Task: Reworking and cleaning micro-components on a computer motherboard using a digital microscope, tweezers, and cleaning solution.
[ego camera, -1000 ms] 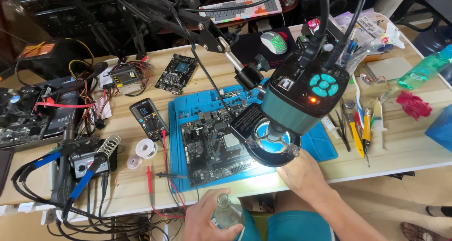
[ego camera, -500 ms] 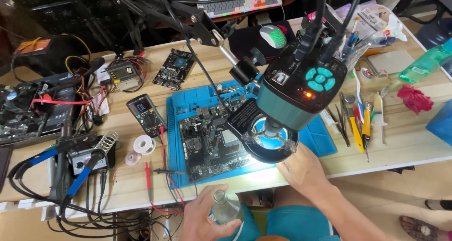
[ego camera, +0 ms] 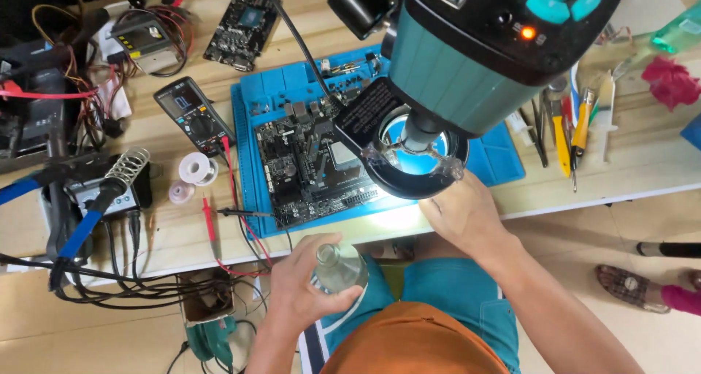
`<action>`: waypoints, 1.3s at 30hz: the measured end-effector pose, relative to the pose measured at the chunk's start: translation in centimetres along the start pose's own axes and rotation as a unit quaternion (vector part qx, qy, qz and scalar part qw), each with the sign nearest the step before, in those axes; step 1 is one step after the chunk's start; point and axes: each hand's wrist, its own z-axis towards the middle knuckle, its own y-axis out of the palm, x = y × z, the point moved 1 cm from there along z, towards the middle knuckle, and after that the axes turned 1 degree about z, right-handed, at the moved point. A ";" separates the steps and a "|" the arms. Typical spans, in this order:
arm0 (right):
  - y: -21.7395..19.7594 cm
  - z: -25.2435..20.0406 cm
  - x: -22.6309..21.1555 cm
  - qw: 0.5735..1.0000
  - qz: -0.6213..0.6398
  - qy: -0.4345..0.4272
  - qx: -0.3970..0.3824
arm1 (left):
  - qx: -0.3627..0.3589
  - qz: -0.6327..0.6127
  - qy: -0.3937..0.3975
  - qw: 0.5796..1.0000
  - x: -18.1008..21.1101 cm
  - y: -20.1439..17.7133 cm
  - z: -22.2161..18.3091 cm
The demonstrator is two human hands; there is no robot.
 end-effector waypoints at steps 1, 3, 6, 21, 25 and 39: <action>0.3 -0.2 0.5 1.000 0.002 0.002 -0.001 | -0.003 0.001 -0.001 1.000 0.0 0.0 0.0; 0.7 -0.7 1.6 0.999 -0.020 0.013 0.038 | -0.003 0.017 0.011 1.000 0.4 -0.1 0.1; 1.2 0.3 1.0 0.997 0.009 0.081 -0.017 | -0.004 0.009 -0.003 1.000 0.8 -0.1 0.2; 1.5 -1.3 2.9 0.998 0.002 0.024 0.052 | 0.012 0.006 0.035 0.999 1.2 0.1 0.5; 2.3 -1.0 2.3 0.999 0.003 0.036 0.018 | 0.008 0.013 0.030 0.999 1.1 0.2 0.6; 3.3 -2.6 5.4 0.997 -0.039 0.059 0.041 | 0.013 0.024 0.027 0.999 0.5 0.5 0.1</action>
